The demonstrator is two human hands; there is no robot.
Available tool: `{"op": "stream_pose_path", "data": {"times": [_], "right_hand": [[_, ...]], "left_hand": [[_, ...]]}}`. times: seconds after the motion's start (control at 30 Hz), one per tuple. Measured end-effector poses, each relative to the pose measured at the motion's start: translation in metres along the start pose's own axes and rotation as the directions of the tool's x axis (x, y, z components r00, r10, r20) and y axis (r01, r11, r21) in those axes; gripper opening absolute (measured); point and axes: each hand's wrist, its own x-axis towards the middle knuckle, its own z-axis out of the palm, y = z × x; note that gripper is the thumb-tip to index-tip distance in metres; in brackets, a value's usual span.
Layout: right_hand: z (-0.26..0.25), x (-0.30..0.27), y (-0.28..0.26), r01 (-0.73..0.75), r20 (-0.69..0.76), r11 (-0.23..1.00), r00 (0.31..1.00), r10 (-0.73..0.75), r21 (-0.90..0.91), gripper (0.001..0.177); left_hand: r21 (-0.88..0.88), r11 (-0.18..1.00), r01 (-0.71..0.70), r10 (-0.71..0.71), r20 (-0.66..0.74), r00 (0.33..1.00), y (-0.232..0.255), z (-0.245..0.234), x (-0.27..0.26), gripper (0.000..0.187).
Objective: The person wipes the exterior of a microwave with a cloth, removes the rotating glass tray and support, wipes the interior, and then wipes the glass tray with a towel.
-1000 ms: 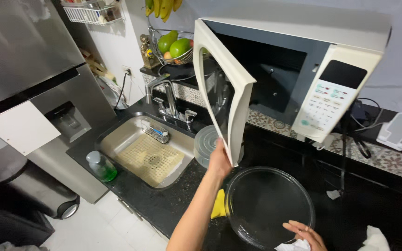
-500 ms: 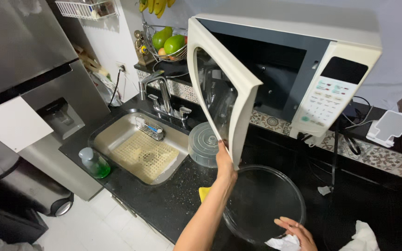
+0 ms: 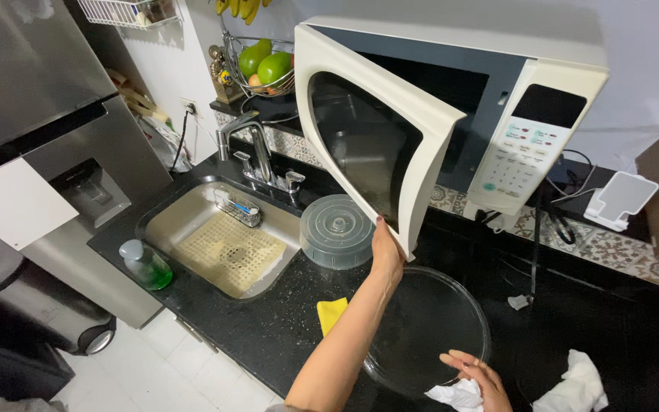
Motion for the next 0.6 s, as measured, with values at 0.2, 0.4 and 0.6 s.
{"op": "stream_pose_path", "data": {"times": [0.2,0.4,0.6], "right_hand": [[-0.022,0.017,0.031,0.054,0.035,0.989,0.998,-0.059,0.137,0.042],[-0.036,0.019,0.021,-0.005,0.042,1.0,0.999,0.006,-0.026,0.047],[-0.051,0.044,0.04,-0.007,0.142,0.995,0.99,-0.007,0.101,0.047]], "left_hand": [[-0.181,0.981,0.074,-0.059,0.088,0.994,-0.02,0.028,0.045,0.058],[-0.13,0.985,0.114,-0.098,0.126,0.987,-0.029,0.062,0.079,0.048],[0.033,0.999,0.024,-0.027,0.1,0.995,-0.04,0.084,0.099,0.053]]}}
